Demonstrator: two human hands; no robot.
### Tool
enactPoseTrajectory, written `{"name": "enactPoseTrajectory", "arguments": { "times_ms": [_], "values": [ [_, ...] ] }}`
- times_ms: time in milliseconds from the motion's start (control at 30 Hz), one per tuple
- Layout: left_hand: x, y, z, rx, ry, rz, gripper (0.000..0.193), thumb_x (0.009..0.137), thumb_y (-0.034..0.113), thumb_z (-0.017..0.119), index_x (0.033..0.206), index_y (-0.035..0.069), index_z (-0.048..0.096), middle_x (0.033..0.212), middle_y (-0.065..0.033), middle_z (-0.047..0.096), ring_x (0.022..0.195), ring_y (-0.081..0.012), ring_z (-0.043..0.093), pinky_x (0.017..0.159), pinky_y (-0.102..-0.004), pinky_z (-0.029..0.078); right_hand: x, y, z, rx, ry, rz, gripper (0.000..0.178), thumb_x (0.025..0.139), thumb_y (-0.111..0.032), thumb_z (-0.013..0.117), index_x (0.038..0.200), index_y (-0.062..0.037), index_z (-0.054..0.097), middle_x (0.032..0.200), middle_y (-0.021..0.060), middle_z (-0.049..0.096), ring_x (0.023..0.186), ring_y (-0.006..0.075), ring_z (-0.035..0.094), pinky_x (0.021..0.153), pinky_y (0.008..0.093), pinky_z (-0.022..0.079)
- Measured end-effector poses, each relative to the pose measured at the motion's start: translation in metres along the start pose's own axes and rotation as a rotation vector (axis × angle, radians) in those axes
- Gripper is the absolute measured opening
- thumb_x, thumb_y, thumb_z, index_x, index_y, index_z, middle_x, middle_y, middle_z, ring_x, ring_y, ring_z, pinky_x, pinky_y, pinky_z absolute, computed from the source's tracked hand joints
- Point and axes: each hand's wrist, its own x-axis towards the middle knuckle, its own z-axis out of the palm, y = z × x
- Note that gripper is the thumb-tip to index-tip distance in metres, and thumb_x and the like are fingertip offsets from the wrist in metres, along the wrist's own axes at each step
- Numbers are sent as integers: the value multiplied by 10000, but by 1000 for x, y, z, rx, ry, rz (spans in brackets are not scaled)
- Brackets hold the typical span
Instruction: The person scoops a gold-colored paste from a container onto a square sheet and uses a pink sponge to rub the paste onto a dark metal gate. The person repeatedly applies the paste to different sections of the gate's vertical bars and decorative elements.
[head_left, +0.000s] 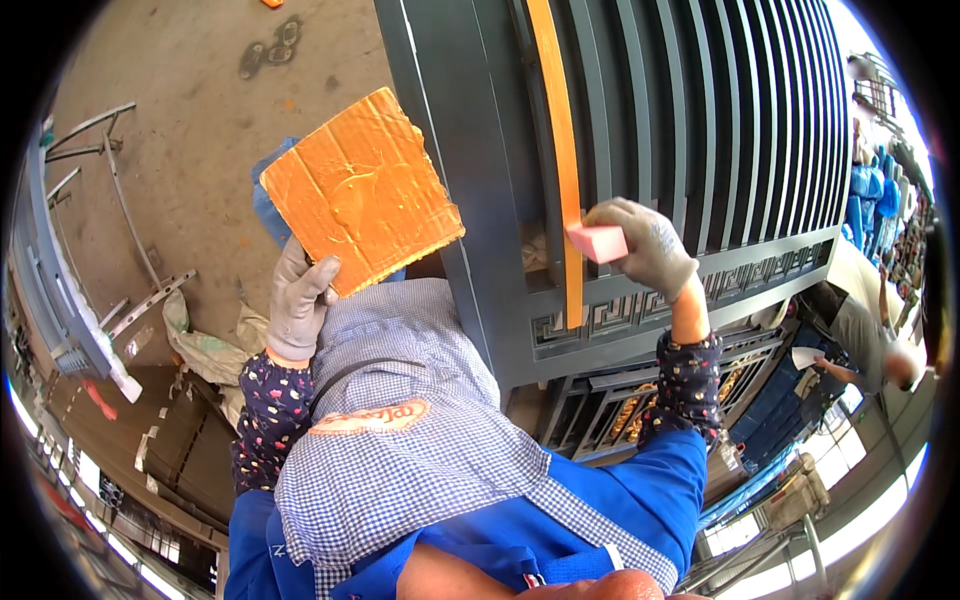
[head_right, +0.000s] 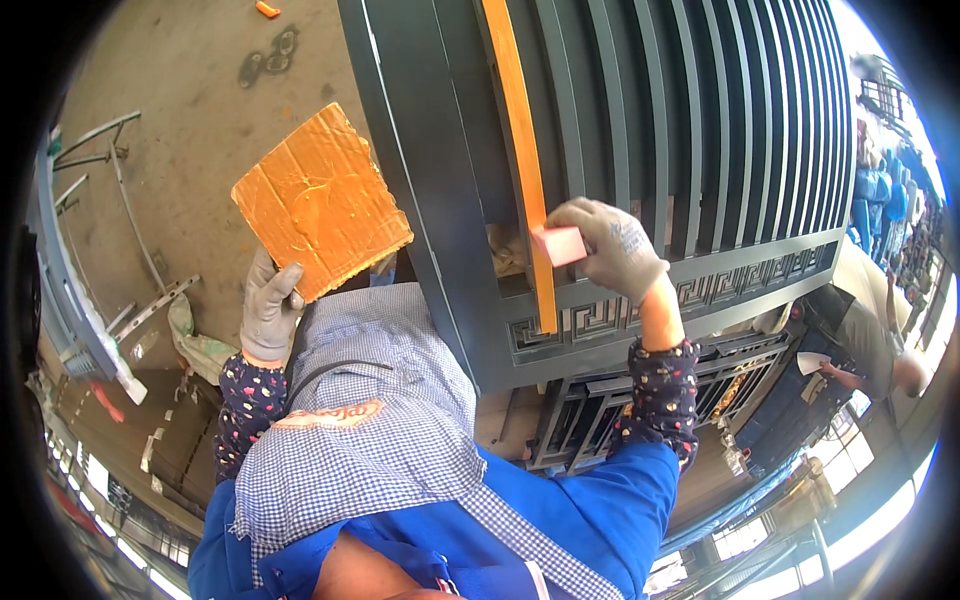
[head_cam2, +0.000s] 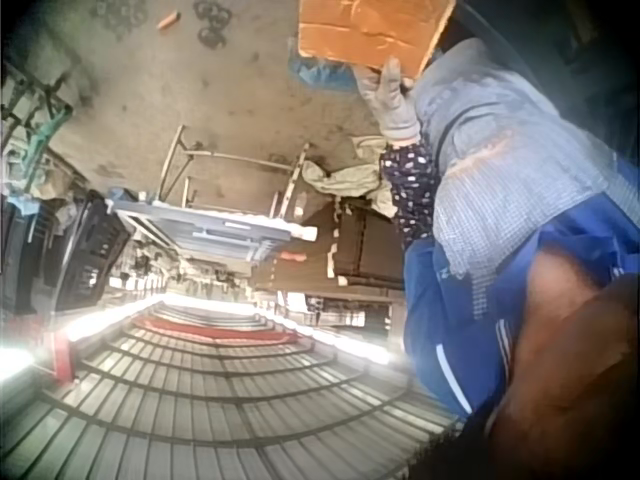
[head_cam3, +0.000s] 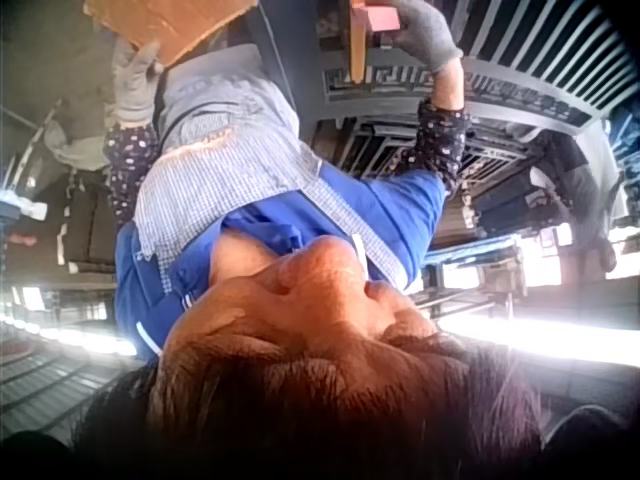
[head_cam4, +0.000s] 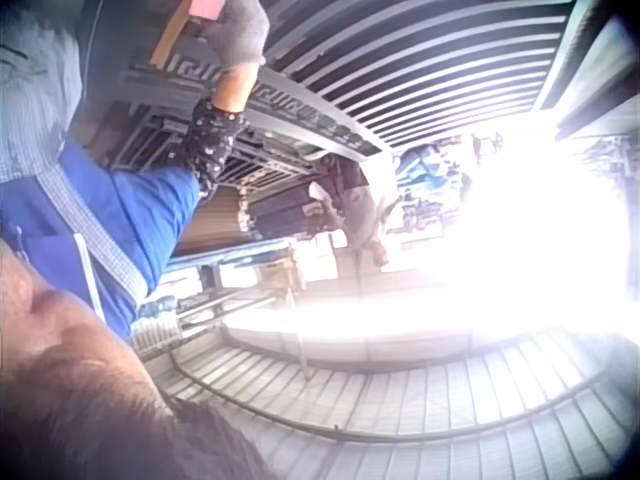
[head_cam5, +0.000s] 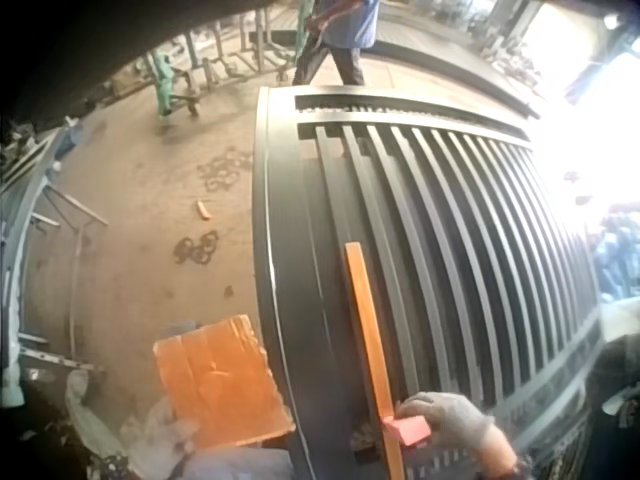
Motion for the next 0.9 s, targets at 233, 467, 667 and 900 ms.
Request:
{"name": "enactPoseTrajectory", "arguments": {
  "times_ms": [233, 467, 667, 900],
  "values": [
    [0, -5, -6, 6, -16, 30, 519, 895, 158, 700, 1358, 5, 521, 1004, -1, 689, 575, 3, 517, 514, -138, 413, 81, 10, -30, 151, 406, -148, 340, 783, -10, 730, 1116, -66, 693, 1075, 107, 714, 992, 290, 698, 862, 341, 553],
    [-4, -2, 1, 47, 57, -4, 471, 901, 157, 670, 1335, 23, 543, 924, 26, 641, 590, -11, 472, 535, -153, 376, 100, 38, -29, 133, 321, -98, 321, 814, -80, 774, 1124, -65, 689, 1086, 84, 714, 988, 267, 699, 870, 336, 553],
    [-5, -12, -10, -62, 19, -5, 522, 901, 150, 700, 1375, 30, 515, 1062, -3, 688, 609, 14, 515, 508, -123, 402, 52, 24, -22, 146, 180, -43, 355, 755, 5, 759, 1099, -52, 691, 1079, 107, 717, 1004, 288, 703, 888, 352, 552],
    [-6, -16, -18, -52, 5, -20, 536, 896, 144, 713, 1376, 23, 509, 1063, -7, 686, 605, 10, 518, 513, -131, 415, 82, 32, -32, 194, 340, -88, 383, 839, -63, 779, 1200, -33, 652, 1115, 77, 706, 1020, 170, 682, 907, 299, 554]
  ]
}}
